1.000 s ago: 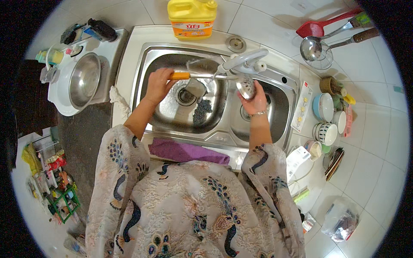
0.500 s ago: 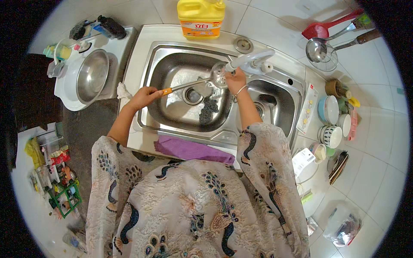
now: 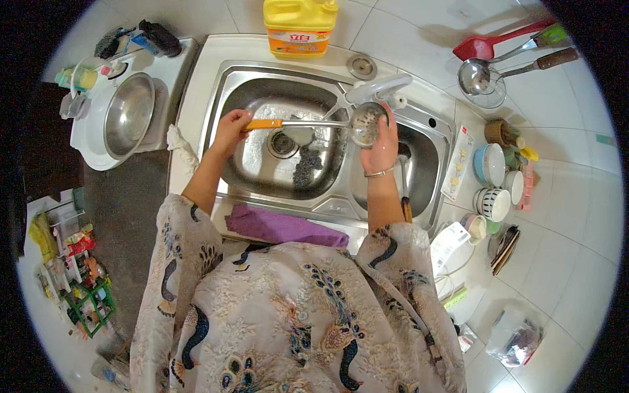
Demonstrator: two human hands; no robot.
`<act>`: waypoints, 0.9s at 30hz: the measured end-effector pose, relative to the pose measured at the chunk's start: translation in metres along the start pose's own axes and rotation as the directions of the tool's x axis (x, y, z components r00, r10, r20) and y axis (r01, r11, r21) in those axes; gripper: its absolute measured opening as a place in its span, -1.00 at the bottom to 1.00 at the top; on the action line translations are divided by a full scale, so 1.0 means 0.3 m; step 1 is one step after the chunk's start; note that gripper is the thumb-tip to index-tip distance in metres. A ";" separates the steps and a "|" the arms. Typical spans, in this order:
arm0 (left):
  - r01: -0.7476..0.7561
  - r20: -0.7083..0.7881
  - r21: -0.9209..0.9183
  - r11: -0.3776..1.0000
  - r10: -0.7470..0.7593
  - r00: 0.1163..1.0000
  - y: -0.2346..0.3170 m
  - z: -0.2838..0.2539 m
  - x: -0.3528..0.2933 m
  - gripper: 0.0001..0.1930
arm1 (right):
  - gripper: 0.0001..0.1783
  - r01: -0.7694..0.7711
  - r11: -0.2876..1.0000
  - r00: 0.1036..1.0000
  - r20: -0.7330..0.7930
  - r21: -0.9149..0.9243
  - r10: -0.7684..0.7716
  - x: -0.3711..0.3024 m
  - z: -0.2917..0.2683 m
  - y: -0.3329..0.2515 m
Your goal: The person scrubs a metal ladle with a green-handled brush and rinses it under running water in a double-basin stainless steel sink. They then repeat the process with a slotted spoon, scrubbing and rinsing each utensil before placing them aside.
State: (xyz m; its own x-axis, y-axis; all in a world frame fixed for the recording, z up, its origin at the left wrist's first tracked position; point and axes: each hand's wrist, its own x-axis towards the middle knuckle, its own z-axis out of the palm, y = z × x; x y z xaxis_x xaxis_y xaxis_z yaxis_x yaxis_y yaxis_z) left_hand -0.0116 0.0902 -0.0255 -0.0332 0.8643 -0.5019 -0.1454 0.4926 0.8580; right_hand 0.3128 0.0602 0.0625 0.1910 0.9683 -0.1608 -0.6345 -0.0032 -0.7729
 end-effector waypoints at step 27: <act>0.004 -0.213 -0.599 0.800 -0.165 0.963 -0.101 0.766 0.075 -0.28 | -0.60 0.233 0.653 0.884 -0.124 -0.721 -0.451 -0.143 -0.022 -0.167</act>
State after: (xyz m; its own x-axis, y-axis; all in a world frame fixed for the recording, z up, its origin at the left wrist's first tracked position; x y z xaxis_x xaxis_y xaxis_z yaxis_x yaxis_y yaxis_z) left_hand 0.2194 0.1181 -0.0378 -0.2189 0.7293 -0.6483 -0.7093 0.3373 0.6190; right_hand 0.3413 0.0171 0.1041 0.5480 0.8262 0.1308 0.1699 0.0432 -0.9845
